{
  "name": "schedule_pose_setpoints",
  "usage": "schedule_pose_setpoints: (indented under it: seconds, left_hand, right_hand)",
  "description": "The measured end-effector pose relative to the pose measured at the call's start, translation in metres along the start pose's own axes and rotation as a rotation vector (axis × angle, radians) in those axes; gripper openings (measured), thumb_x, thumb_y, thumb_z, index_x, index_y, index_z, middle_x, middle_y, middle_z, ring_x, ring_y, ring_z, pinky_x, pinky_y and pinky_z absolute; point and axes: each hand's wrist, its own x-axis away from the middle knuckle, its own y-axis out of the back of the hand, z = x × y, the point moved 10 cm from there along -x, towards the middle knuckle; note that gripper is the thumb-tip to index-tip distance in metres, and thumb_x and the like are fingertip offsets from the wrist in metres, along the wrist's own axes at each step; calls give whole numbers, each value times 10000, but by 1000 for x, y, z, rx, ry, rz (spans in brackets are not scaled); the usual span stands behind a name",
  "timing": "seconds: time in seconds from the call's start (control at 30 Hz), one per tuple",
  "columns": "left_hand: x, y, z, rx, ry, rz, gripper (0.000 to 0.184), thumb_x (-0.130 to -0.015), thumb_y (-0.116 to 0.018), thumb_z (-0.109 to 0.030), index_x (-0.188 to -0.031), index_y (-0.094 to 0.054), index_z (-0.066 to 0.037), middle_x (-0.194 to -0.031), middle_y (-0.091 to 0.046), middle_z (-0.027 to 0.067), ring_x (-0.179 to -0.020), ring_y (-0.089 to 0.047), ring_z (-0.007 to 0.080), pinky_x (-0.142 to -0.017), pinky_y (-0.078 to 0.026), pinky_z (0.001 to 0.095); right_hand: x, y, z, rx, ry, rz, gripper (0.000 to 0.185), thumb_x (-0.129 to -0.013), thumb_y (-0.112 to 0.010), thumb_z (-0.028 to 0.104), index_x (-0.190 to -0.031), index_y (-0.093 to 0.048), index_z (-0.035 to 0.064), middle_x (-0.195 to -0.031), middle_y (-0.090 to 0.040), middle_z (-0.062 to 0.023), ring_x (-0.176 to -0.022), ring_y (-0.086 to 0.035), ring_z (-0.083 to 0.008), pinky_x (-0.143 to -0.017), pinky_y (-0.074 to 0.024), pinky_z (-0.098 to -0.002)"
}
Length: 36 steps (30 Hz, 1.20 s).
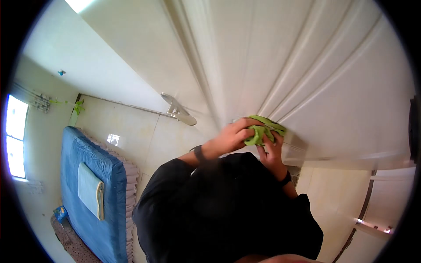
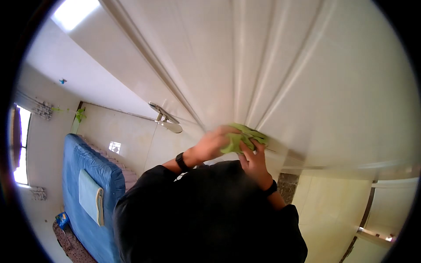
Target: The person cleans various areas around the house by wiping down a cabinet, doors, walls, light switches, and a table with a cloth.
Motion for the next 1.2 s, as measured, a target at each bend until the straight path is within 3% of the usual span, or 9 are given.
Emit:
schedule_pose_setpoints:
  seconds: [0.13,0.33,0.57,0.67,0.77,0.87,1.0,1.1,1.2]
  left_hand:
    - [41,39,25,-189,230,-164,432,-668,-708,30,-1056,-547,-67,-1175,-579,121,-1009,-580,341,-805,-507,367]
    - [69,127,22,-342,549,-482,407,-704,-621,114,-1080,-595,-41,-1162,-587,138,-1022,-576,329,-842,-495,361]
    - [49,200,-1,-455,371,-778,326,-753,-614,103,-1051,-566,-21,-1164,-604,144,-983,-615,283,-783,-518,335]
    - [39,207,0,-440,396,-724,310,-763,-609,100,-1042,-558,-26,-1164,-611,135,-977,-621,280,-784,-515,322]
    - [53,197,20,-391,557,-606,355,-736,-610,107,-1061,-550,-22,-1108,-613,142,-953,-614,301,-757,-514,334]
    - [86,174,50,-412,800,-428,375,-730,-604,69,-1086,-525,-19,-1048,-582,183,-928,-571,389,-762,-494,399]
    - [107,141,64,-392,878,-247,345,-772,-587,18,-1101,-491,-24,-1078,-557,191,-972,-541,411,-781,-476,440]
    - [125,142,63,-374,888,-300,327,-778,-596,4,-1088,-495,-17,-1090,-552,200,-960,-546,412,-778,-476,444]
    - [157,153,68,-401,1040,-359,403,-757,-604,48,-1141,-503,-20,-1053,-580,185,-924,-595,352,-758,-509,372]
  right_hand:
    - [-33,-47,30,-230,77,152,486,-783,-675,-31,-1250,-560,39,-1225,-480,-205,-1107,-502,-391,-945,-425,-422]
    - [-88,-110,84,-398,138,283,558,-832,-622,31,-1359,-437,24,-1294,-422,-246,-1186,-432,-425,-994,-377,-433]
    - [-147,-112,147,-492,227,215,672,-822,-620,61,-1427,-329,39,-1348,-335,-289,-1212,-384,-458,-1010,-356,-454]
    - [-155,-107,151,-471,214,154,679,-795,-621,54,-1413,-340,46,-1312,-398,-265,-1180,-435,-423,-967,-402,-445]
    - [-143,-120,139,-404,96,300,647,-792,-621,60,-1387,-365,37,-1300,-432,-232,-1181,-450,-390,-961,-419,-426]
    - [-112,-145,116,-407,97,383,648,-832,-642,116,-1403,-351,20,-1327,-404,-253,-1182,-446,-423,-981,-407,-422]
    - [-83,-173,96,-443,-48,530,630,-823,-653,118,-1373,-373,-9,-1329,-405,-260,-1187,-441,-432,-984,-405,-427]
    - [-76,-178,100,-368,-3,530,628,-810,-666,119,-1356,-387,-17,-1337,-402,-256,-1184,-438,-438,-985,-405,-435]
    - [-75,-185,121,-283,110,502,635,-790,-674,104,-1350,-396,-7,-1350,-398,-237,-1177,-437,-442,-975,-414,-441]
